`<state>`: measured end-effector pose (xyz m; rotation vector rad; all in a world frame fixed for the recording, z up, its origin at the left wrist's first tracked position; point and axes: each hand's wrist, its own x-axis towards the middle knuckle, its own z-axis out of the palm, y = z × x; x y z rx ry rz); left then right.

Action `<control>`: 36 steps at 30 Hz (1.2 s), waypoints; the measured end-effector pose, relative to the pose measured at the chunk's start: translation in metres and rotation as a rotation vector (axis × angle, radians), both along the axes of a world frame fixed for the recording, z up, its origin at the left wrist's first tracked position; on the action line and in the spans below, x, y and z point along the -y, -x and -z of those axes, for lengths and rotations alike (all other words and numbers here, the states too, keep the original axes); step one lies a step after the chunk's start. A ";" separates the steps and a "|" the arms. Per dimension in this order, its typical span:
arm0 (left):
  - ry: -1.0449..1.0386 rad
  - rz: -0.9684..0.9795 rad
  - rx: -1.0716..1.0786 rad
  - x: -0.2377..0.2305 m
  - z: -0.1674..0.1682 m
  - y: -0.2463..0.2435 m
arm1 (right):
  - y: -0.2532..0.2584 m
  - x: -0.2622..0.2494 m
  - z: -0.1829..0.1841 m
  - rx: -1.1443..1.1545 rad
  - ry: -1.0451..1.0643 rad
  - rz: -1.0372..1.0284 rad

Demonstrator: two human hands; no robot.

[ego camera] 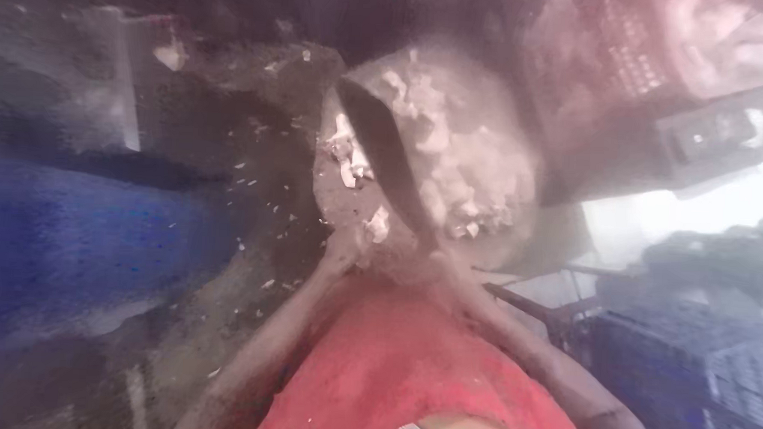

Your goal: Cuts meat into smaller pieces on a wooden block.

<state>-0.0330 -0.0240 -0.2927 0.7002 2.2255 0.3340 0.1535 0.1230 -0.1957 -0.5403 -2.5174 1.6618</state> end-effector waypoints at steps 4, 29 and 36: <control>0.033 0.004 0.064 0.005 0.008 0.003 | -0.012 -0.001 0.067 0.470 -0.085 -0.181; -0.365 -0.659 0.753 0.067 0.061 -0.049 | 0.005 0.020 0.081 0.438 0.076 -0.164; -0.674 -0.539 0.745 0.069 0.013 -0.006 | -0.016 -0.010 0.102 0.724 0.051 0.015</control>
